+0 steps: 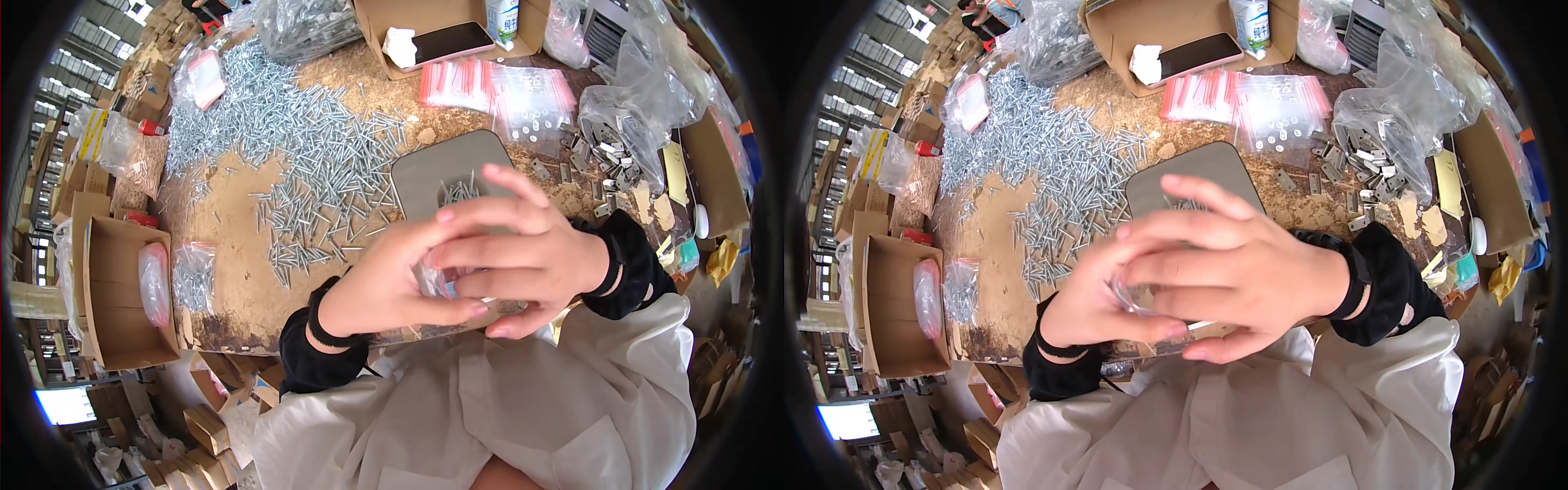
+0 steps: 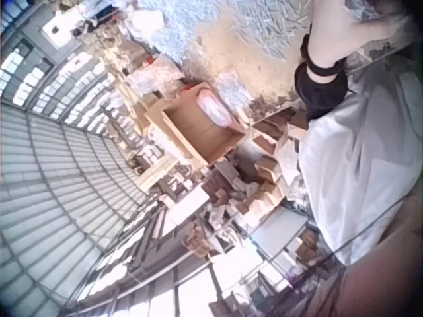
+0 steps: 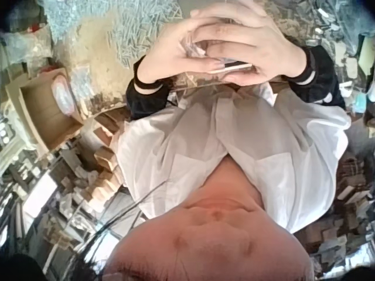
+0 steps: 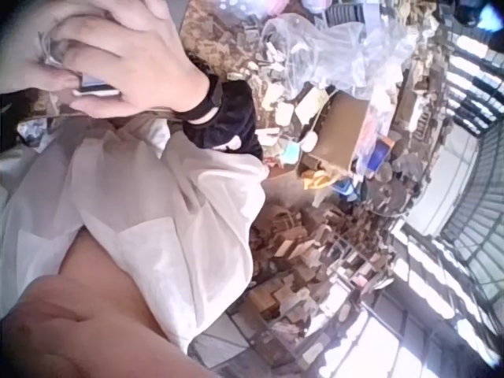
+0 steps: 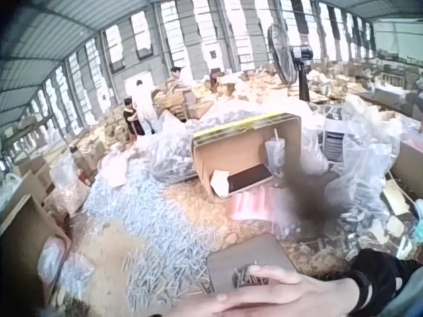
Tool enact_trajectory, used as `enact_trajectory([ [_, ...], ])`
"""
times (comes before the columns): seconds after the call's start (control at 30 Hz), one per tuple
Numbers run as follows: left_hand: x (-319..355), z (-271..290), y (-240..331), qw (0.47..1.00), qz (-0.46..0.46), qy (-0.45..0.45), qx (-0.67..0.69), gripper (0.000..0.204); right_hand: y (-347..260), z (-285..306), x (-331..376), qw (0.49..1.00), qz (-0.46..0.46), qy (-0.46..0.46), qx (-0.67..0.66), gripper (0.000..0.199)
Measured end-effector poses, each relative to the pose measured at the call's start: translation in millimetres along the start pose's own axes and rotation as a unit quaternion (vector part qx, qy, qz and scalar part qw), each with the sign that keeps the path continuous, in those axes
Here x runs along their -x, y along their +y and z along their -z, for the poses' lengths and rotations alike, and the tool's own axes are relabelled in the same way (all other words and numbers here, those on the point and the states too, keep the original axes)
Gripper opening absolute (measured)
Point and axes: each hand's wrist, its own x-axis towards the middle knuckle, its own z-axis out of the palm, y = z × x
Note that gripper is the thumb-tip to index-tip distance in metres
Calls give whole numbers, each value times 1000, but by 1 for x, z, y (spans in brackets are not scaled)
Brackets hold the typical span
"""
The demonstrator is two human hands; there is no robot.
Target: The person repeatedly scoops nails from a large pile on a table and places them onto a digital scale. After weighing, the nails are transferred into small plastic bags, which are then sealed and set aside. The process is repeated multiple times throughout the clip.
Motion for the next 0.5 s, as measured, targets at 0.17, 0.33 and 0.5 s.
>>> enact_trajectory([
  [0.17, 0, 12, 2, 982, -14, 158, -104, 45, 14, 15, -3, 995, -65, 37, 69, 39],
  [0.33, -4, 27, -20, 924, -51, 322, -200, 41, 46, 13, 15, 967, -242, -57, -62, 108],
  [0.5, -7, 30, -33, 893, -70, 290, -338, 44, 59, -6, 24, 950, -262, -99, -138, 112],
])
